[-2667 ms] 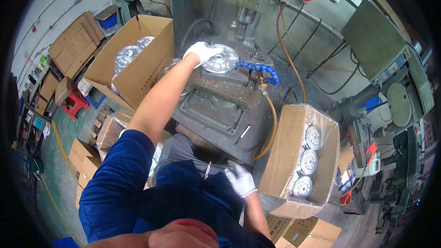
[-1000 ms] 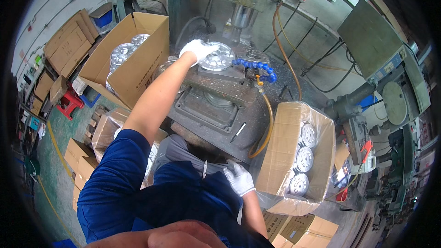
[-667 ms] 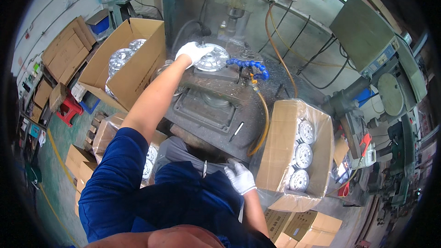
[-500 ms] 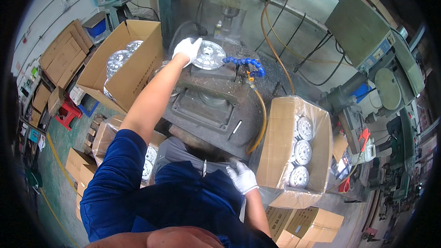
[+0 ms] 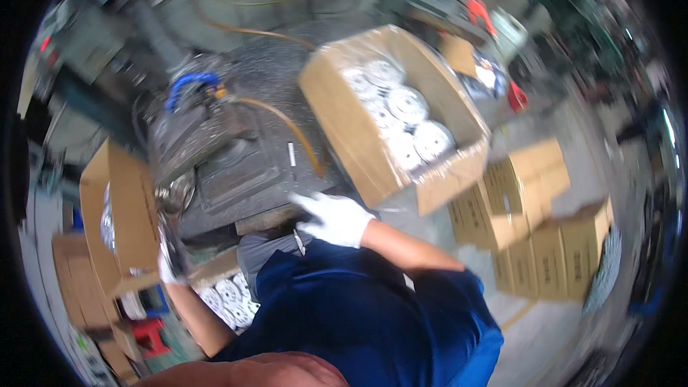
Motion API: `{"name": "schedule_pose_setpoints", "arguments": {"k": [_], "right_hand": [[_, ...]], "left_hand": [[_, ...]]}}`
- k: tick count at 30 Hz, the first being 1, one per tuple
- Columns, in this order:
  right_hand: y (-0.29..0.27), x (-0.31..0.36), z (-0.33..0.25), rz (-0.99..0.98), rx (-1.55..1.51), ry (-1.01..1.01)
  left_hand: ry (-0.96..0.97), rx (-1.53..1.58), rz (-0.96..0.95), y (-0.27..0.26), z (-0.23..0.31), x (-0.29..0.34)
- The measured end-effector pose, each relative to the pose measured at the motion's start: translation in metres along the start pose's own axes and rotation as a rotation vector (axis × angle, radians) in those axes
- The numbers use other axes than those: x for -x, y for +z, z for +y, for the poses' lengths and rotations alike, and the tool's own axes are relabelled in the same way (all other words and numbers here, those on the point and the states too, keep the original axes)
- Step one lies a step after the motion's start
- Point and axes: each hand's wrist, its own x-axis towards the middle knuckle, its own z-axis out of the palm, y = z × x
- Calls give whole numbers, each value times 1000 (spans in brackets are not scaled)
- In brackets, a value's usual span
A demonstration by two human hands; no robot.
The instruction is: Manually process and sort round metal components using a industrial machine.
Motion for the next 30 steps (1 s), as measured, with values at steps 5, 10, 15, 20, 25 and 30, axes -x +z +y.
{"name": "schedule_pose_setpoints", "arguments": {"k": [5,10,15,20,25,30], "right_hand": [[-11,-34,-39,177,-131,-420],[-70,-14,-8,31,-281,-188],[-143,6,145,920,-542,97],[-150,-62,280,1031,-895,828],[-117,-117,450,996,-583,876],[-132,-158,290,331,274,1012]], "left_hand": [[-578,139,-577,102,-9,75],[-551,67,-724,141,16,80],[-522,-63,-610,75,-27,56],[-554,-187,-106,-32,-110,56],[-660,-236,55,-101,-161,60],[-1019,-487,361,-226,-235,178]]}}
